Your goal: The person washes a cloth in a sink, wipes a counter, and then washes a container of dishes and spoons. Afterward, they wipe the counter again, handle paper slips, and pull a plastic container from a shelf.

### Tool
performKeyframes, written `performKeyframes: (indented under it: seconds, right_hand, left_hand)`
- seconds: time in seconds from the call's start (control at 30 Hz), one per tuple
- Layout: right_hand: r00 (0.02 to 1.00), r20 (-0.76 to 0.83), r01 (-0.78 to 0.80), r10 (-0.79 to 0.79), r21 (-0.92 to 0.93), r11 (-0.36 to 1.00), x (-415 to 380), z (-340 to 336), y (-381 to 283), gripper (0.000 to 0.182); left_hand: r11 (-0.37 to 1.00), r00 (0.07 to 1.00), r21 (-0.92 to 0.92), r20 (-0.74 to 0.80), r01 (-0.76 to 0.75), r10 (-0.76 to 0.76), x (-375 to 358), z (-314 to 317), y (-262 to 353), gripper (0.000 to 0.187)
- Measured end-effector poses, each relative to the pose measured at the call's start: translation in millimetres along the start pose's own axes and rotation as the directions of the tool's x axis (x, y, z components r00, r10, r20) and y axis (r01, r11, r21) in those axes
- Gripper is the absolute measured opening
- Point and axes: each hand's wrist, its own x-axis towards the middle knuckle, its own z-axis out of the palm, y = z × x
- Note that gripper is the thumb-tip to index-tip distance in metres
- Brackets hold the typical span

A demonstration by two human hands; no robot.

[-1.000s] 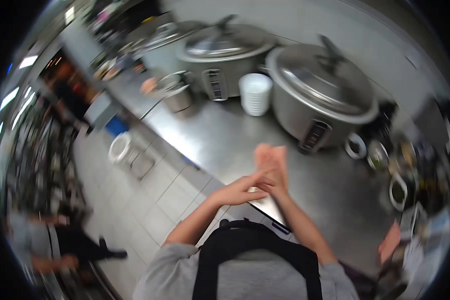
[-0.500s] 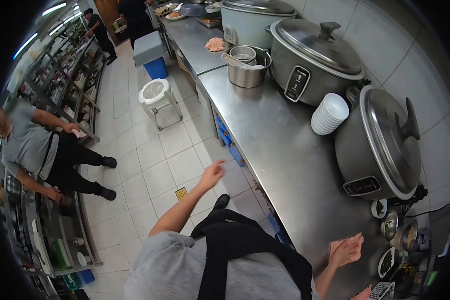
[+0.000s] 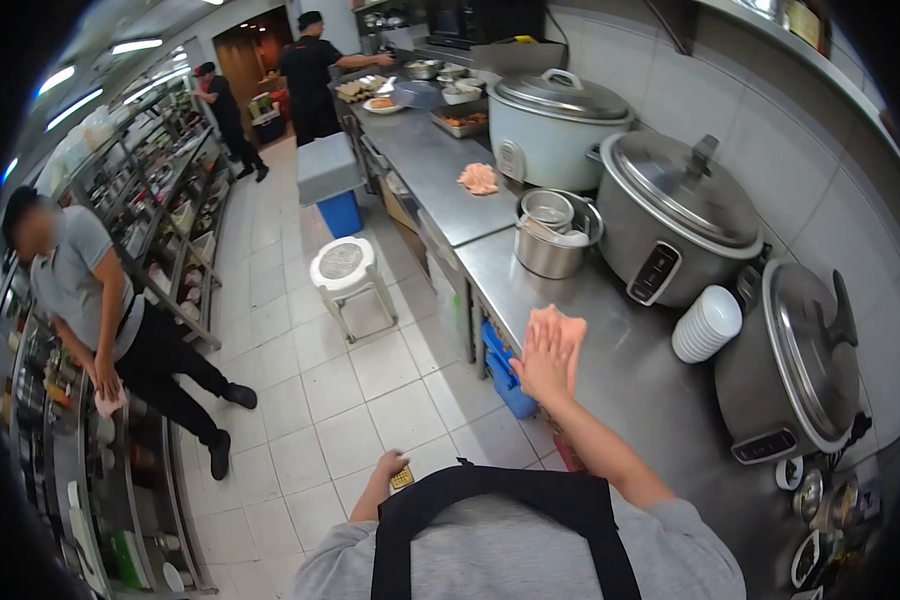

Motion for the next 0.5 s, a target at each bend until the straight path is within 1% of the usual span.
performKeyframes:
  seconds: [0.03,0.1,0.13,0.17,0.23,0.27,0.3,0.33,0.37,0.4,0.43,0.47,0.5]
  right_hand:
    - [0.999,0.019,0.049,-0.048,-0.025,0.998,21,9,-10,0.078]
    - [0.991,0.085,0.113,-0.108,-0.053,0.992,56,21,-20,0.082]
    - [0.984,0.113,0.148,-0.14,-0.068,0.987,72,22,-21,0.084]
    - [0.971,0.054,0.235,-0.231,-0.062,0.97,82,23,-20,0.079]
    - [0.921,0.02,0.384,-0.389,-0.222,0.896,96,-20,-28,0.067]
    - [0.899,-0.015,0.433,-0.437,-0.111,0.895,106,-7,-10,0.061]
    - [0.875,-0.042,0.483,-0.482,0.001,0.876,109,10,15,0.055]
    - [0.879,-0.141,0.451,-0.455,-0.064,0.89,105,5,32,0.048]
    - [0.893,-0.219,0.412,-0.393,0.046,0.91,89,-30,33,0.046]
    - [0.924,-0.238,0.346,-0.299,0.186,0.92,84,-20,60,0.045]
    - [0.945,-0.256,0.282,-0.203,0.326,0.903,79,-12,87,0.045]
    - [0.95,-0.284,0.212,-0.128,0.29,0.933,70,2,113,0.045]
    - [0.949,-0.31,0.137,-0.052,0.259,0.956,62,14,138,0.046]
  left_hand:
    - [0.998,0.998,0.032,-0.006,-0.06,0.06,13,-6,24,0.047]
    - [0.984,0.985,-0.077,0.042,-0.163,0.167,18,-25,71,0.045]
    - [0.966,0.973,-0.12,0.011,-0.227,0.23,14,-34,90,0.043]
    - [0.954,0.97,-0.172,-0.037,-0.244,0.241,7,-43,105,0.041]
    - [0.931,0.967,-0.263,-0.11,-0.252,0.231,-1,-49,102,0.042]
    - [0.917,0.969,-0.318,-0.138,-0.24,0.205,-7,-47,90,0.043]
    - [0.944,0.98,-0.279,-0.135,-0.178,0.145,-18,-49,74,0.043]
    - [0.963,0.988,-0.245,-0.13,-0.112,0.082,-33,-50,53,0.043]
    - [0.977,0.992,-0.21,-0.123,-0.045,0.019,-49,-51,29,0.043]
    - [0.973,0.988,-0.215,-0.104,0.09,-0.115,-67,-50,3,0.041]
    - [0.977,0.973,-0.137,-0.141,0.164,-0.183,-87,-42,-34,0.039]
    - [0.954,0.942,-0.132,-0.167,0.269,-0.289,-111,-31,-72,0.04]
    - [0.929,0.905,-0.082,-0.209,0.362,-0.371,-140,-19,-108,0.041]
